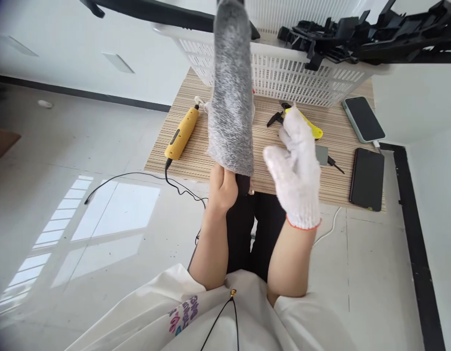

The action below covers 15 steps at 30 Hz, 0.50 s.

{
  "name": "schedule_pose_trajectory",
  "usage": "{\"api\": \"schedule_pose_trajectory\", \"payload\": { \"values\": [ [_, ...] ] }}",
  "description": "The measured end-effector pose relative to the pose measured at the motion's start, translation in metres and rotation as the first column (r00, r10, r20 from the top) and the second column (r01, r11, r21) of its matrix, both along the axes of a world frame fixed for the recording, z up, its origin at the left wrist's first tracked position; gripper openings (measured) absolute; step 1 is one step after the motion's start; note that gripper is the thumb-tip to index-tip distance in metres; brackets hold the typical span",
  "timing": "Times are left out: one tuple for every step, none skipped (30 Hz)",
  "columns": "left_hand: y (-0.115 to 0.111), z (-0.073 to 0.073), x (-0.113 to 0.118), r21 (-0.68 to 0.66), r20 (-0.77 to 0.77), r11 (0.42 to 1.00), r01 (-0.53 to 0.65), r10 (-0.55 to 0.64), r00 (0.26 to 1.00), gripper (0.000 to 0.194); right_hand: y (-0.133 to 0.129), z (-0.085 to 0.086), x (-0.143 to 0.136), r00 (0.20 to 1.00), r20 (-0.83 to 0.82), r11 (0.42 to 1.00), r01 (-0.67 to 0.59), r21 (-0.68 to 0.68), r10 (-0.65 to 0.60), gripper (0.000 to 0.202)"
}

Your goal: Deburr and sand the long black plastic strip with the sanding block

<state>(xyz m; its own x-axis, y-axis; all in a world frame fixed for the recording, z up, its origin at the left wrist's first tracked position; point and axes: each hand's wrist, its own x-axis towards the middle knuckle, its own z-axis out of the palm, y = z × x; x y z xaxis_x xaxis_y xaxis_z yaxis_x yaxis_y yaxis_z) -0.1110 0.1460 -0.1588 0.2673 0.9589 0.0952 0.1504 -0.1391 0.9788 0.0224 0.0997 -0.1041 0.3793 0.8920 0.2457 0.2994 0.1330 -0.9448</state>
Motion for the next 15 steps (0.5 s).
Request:
{"api": "schedule_pose_trajectory", "payload": {
  "values": [
    [-0.002,0.001,0.001,0.036,-0.017,0.999,0.041,-0.040,0.999,0.039,0.006,-0.001,-0.008,1.000,-0.012,0.999,0.029,0.030,-0.029,0.059],
    [-0.003,0.002,0.002,0.076,-0.036,0.994,0.080,-0.077,0.996,0.039,0.011,-0.002,-0.016,0.998,0.001,0.998,0.063,0.013,-0.063,0.058],
    [-0.005,0.003,0.003,0.114,-0.054,0.987,0.111,-0.106,0.993,0.038,0.017,-0.004,-0.023,0.993,0.006,0.993,0.118,0.014,-0.118,0.049],
    [-0.006,0.004,0.004,0.144,-0.071,0.981,0.134,-0.125,0.990,0.037,0.022,-0.007,-0.027,0.986,0.015,0.986,0.166,0.000,-0.166,0.038],
    [-0.007,0.006,0.005,0.163,-0.087,0.976,0.147,-0.134,0.987,0.037,0.026,-0.009,-0.030,0.974,0.022,0.974,0.227,-0.011,-0.227,0.031],
    [-0.008,0.007,0.005,0.171,-0.099,0.973,0.155,-0.139,0.985,0.038,0.029,-0.011,-0.031,0.958,0.029,0.959,0.285,-0.016,-0.284,0.032],
    [-0.008,0.008,0.005,0.171,-0.109,0.972,0.160,-0.143,0.984,0.039,0.030,-0.013,-0.030,0.945,0.040,0.946,0.324,-0.026,-0.323,0.038],
    [-0.008,0.008,0.005,0.166,-0.117,0.973,0.162,-0.144,0.983,0.040,0.030,-0.013,-0.028,0.939,0.053,0.939,0.343,-0.038,-0.341,0.041],
    [-0.007,0.008,0.005,0.158,-0.119,0.975,0.156,-0.138,0.983,0.042,0.029,-0.014,-0.024,0.944,0.061,0.943,0.328,-0.052,-0.325,0.042],
    [-0.006,0.008,0.005,0.151,-0.114,0.978,0.142,-0.126,0.986,0.044,0.028,-0.013,-0.021,0.961,0.057,0.959,0.274,-0.070,-0.270,0.039],
    [-0.005,0.008,0.004,0.145,-0.103,0.982,0.120,-0.106,0.989,0.046,0.025,-0.012,-0.017,0.982,0.035,0.978,0.190,-0.091,-0.187,0.034],
    [-0.005,0.008,0.004,0.141,-0.091,0.985,0.094,-0.082,0.992,0.048,0.023,-0.012,-0.014,0.995,-0.002,0.989,0.096,-0.110,-0.097,0.030],
    [-0.004,0.008,0.003,0.141,-0.079,0.988,0.070,-0.059,0.995,0.049,0.021,-0.011,-0.012,0.999,-0.047,0.992,0.010,-0.127,-0.016,0.027],
    [-0.003,0.008,0.003,0.142,-0.070,0.989,0.051,-0.042,0.997,0.050,0.019,-0.010,-0.010,0.995,-0.089,0.988,-0.059,-0.140,0.047,0.026],
    [-0.002,0.008,0.002,0.143,-0.063,0.989,0.043,-0.034,0.997,0.051,0.018,-0.009,-0.008,0.988,-0.125,0.983,-0.107,-0.148,0.089,0.026]
  ]
}}
